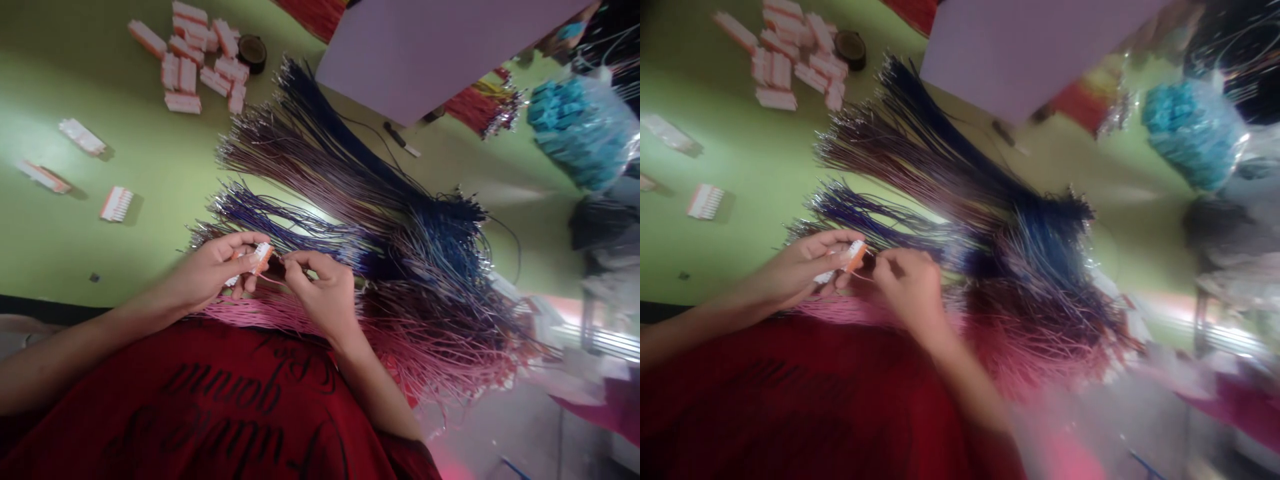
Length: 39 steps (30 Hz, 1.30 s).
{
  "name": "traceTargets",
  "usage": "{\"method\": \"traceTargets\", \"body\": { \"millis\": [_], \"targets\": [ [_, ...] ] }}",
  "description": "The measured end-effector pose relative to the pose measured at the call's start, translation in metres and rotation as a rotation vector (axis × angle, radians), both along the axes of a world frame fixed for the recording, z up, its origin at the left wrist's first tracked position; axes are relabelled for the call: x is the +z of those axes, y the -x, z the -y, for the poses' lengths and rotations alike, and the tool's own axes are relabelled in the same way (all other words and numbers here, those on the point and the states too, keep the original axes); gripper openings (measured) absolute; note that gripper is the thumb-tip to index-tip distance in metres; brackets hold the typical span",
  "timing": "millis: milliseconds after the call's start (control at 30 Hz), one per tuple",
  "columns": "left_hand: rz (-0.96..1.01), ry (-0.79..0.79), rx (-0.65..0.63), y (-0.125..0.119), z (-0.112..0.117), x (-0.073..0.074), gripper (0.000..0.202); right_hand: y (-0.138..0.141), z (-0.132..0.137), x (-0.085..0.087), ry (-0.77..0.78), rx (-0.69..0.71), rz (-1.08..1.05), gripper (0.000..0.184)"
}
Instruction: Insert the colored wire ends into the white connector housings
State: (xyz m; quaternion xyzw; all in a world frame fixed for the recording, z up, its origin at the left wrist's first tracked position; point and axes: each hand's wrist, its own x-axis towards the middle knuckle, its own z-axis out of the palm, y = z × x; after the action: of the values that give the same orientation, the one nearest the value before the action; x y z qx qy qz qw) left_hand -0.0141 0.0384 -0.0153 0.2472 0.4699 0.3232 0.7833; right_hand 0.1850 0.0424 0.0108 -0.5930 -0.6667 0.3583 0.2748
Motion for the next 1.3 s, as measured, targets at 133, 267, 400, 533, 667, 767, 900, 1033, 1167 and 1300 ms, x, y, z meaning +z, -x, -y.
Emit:
{"method": "traceTargets", "body": {
  "millis": [133, 267, 400, 533, 667, 767, 900, 1033, 1167, 1300],
  "targets": [
    [-0.022, 0.006, -0.037, 0.002, 0.001, -0.003, 0.049, 0.000, -0.007, -0.001, 0.184, -0.038, -0.119, 0.020],
    [-0.029, -0.004, -0.044, 0.002, 0.000, -0.002, 0.048, 0.000, -0.014, -0.002, 0.336, -0.076, -0.206, 0.017],
    [-0.071, -0.026, -0.056, 0.000, -0.001, 0.001, 0.045, 0.006, -0.016, -0.008, 0.384, -0.070, -0.246, 0.018],
    [-0.086, -0.056, -0.062, -0.001, 0.001, 0.000, 0.046, 0.012, -0.014, -0.014, 0.390, -0.056, -0.246, 0.020],
    [-0.088, -0.068, -0.060, 0.000, 0.002, -0.002, 0.046, 0.013, -0.011, -0.014, 0.386, -0.037, -0.261, 0.023],
    [-0.074, -0.067, -0.018, -0.001, 0.002, -0.002, 0.047, 0.011, -0.011, -0.013, 0.393, -0.032, -0.304, 0.021],
    [-0.068, -0.079, 0.017, -0.004, 0.000, 0.004, 0.046, 0.009, -0.013, -0.010, 0.346, -0.027, -0.298, 0.019],
    [-0.067, -0.078, 0.025, -0.004, -0.003, 0.012, 0.047, 0.009, -0.015, -0.003, 0.328, -0.028, -0.277, 0.017],
    [-0.066, -0.076, 0.086, -0.002, -0.011, 0.017, 0.049, 0.003, -0.029, 0.004, 0.389, 0.011, -0.307, 0.019],
    [-0.063, -0.035, 0.181, -0.008, -0.019, 0.016, 0.041, -0.005, -0.067, -0.006, 0.117, -0.025, -0.073, 0.023]
  ]
}}
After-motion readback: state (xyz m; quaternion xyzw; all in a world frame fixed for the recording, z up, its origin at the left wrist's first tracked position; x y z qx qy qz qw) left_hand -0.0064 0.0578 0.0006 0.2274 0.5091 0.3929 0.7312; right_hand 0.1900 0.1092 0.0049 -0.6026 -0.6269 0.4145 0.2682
